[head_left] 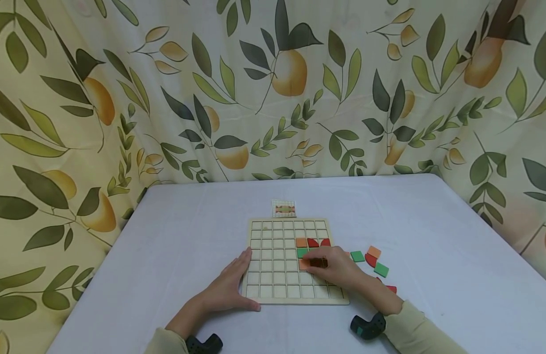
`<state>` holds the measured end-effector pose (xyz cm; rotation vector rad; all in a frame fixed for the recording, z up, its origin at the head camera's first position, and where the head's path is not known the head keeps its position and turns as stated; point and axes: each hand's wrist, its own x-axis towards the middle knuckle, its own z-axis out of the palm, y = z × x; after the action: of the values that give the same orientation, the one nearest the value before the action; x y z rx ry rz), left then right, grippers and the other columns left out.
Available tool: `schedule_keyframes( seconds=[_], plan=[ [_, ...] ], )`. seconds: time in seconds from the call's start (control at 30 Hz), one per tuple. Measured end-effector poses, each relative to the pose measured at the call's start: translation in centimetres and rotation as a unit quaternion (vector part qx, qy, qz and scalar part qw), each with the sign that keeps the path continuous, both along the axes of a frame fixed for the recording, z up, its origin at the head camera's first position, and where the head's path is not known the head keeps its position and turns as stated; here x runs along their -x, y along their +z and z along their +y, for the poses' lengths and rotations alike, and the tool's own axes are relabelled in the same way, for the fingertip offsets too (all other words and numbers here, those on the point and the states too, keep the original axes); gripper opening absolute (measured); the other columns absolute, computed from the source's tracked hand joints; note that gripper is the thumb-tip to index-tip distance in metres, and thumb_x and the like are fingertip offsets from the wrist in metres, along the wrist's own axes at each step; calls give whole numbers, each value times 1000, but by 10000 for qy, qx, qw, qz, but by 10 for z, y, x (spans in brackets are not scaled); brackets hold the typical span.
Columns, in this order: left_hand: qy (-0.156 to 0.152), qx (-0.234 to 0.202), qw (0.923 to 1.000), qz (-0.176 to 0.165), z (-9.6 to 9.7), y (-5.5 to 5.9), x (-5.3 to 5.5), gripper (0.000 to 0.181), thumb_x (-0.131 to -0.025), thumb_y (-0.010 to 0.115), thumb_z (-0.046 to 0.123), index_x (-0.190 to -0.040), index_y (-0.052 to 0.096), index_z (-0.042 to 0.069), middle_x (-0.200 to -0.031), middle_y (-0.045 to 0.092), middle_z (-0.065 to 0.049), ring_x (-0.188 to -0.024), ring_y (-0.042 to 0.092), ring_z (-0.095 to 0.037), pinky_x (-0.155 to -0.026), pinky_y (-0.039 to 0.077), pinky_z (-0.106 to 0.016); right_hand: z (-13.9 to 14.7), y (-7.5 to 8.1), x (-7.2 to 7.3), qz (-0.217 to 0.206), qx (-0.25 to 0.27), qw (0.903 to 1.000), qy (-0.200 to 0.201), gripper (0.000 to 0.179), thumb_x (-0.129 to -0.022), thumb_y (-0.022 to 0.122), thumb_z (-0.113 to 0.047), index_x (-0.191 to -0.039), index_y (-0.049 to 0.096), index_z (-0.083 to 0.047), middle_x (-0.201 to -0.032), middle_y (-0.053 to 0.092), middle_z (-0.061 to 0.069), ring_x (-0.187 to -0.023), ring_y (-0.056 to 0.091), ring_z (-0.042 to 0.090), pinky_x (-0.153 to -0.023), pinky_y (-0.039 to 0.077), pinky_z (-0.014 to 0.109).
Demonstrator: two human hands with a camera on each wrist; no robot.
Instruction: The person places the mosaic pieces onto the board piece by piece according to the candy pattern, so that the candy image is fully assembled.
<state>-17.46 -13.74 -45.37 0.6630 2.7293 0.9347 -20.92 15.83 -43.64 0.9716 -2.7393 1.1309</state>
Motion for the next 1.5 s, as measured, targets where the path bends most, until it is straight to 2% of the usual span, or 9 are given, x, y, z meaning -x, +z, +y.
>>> schedule_keyframes(
  seconds=[0.47, 0.7, 1.03, 1.13, 1.33, 1.5],
  plan=[
    [-19, 45, 10000, 24, -1, -1, 0, 130, -55, 75, 64, -148, 6, 6, -153, 6, -3, -138, 6, -17, -110, 9, -40, 0, 0, 0, 20, 38, 10000, 0, 25, -79, 73, -13, -103, 71, -7, -98, 68, -2, -87, 60, 11, -72, 52, 23],
    [14, 2, 10000, -46, 2, 0, -1, 130, -54, 76, 63, -148, 7, 6, -153, 6, -4, -138, 6, -17, -110, 9, -40, 3, 0, -1, -246, 65, 9996, -81, 28, -80, 73, -18, -106, 70, -9, -100, 67, -5, -87, 58, 9, -72, 51, 23],
    [-9, 16, 10000, -6, 1, 1, 0, 130, -54, 76, 63, -148, 7, 6, -153, 6, -4, -138, 5, -16, -110, 8, -39, 9, 1, 0, -189, -31, 9997, -180, 28, -81, 72, -17, -108, 69, -9, -101, 67, -3, -88, 57, 12, -73, 51, 25],
    [-13, 23, 10000, -14, 1, 1, 0, 130, -55, 76, 64, -148, 7, 6, -153, 6, -4, -138, 6, -17, -110, 9, -40, 16, 1, 0, -168, -165, 9991, -346, 30, -81, 72, -18, -109, 69, -11, -101, 66, -5, -92, 58, 12, -77, 51, 29],
    [32, 35, 10000, -30, 0, 0, 0, 129, -55, 76, 64, -148, 7, 6, -153, 6, -5, -138, 7, -18, -110, 9, -42, 37, 4, -3, -257, 29, 9960, -860, 29, -79, 73, -14, -107, 69, -11, -99, 67, -5, -98, 58, 16, -82, 49, 39],
    [-1, 36, 10000, 7, 0, 0, 0, 129, -55, 76, 63, -148, 8, 6, -153, 7, -5, -138, 7, -18, -110, 10, -41, 50, 2, -4, -234, -99, 9936, -1104, 29, -79, 73, -16, -107, 69, -12, -103, 66, -1, -96, 57, 19, -80, 50, 39]
  ],
)
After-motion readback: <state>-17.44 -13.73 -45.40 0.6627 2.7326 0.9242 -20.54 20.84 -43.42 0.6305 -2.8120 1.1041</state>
